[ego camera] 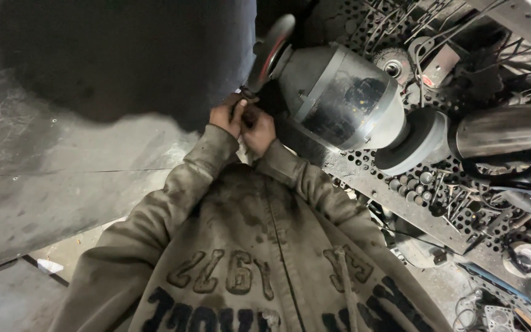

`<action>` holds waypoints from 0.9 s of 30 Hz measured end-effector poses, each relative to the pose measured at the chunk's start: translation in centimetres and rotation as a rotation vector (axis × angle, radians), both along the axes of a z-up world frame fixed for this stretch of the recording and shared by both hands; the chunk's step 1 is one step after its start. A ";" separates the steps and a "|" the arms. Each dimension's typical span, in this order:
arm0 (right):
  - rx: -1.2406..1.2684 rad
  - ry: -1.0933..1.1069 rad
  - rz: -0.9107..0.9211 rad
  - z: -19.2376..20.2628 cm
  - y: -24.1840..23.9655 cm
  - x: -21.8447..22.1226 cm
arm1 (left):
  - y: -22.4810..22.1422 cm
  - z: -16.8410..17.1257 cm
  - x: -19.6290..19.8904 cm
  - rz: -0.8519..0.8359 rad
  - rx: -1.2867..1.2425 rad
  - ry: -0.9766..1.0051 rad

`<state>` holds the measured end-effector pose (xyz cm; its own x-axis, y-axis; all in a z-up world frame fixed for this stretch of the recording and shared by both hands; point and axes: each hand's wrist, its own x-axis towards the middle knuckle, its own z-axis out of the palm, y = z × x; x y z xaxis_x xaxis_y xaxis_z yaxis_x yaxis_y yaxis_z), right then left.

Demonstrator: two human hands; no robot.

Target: Grind the stem and head of an engine valve using a bench grinder.

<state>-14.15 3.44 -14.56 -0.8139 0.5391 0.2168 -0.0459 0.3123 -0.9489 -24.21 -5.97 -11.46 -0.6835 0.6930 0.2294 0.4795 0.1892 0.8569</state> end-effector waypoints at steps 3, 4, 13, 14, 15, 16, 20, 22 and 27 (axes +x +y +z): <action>0.023 -0.061 -0.017 0.2 0.0 0.1 | 0.0 0.0 0.1 -0.015 0.064 -0.013; 0.023 -0.061 -0.020 0.1 0.0 0.1 | 0.0 -0.3 0.0 -0.018 0.064 -0.013; -0.043 -0.055 -0.056 -0.6 -0.1 0.0 | 0.2 0.9 0.2 -0.028 -0.017 -0.072; -0.074 -0.019 -0.041 -0.9 -0.1 -0.1 | 0.2 0.5 0.1 -0.003 0.005 -0.011; -0.105 0.017 -0.026 -1.1 -0.1 -0.1 | 0.3 0.1 -0.1 0.022 0.028 0.049; -0.105 0.018 -0.025 -1.0 -0.1 -0.1 | 0.3 0.3 -0.1 0.022 0.028 0.050; -0.123 0.074 0.017 -0.3 -0.1 -0.2 | 0.3 1.1 0.1 0.043 0.085 0.049; -0.109 0.060 0.024 -0.1 0.0 -0.2 | 0.4 1.6 0.2 0.065 0.089 0.031; -0.088 0.097 0.044 -1.6 0.3 -0.6 | 1.0 -0.8 -0.7 0.084 0.079 0.171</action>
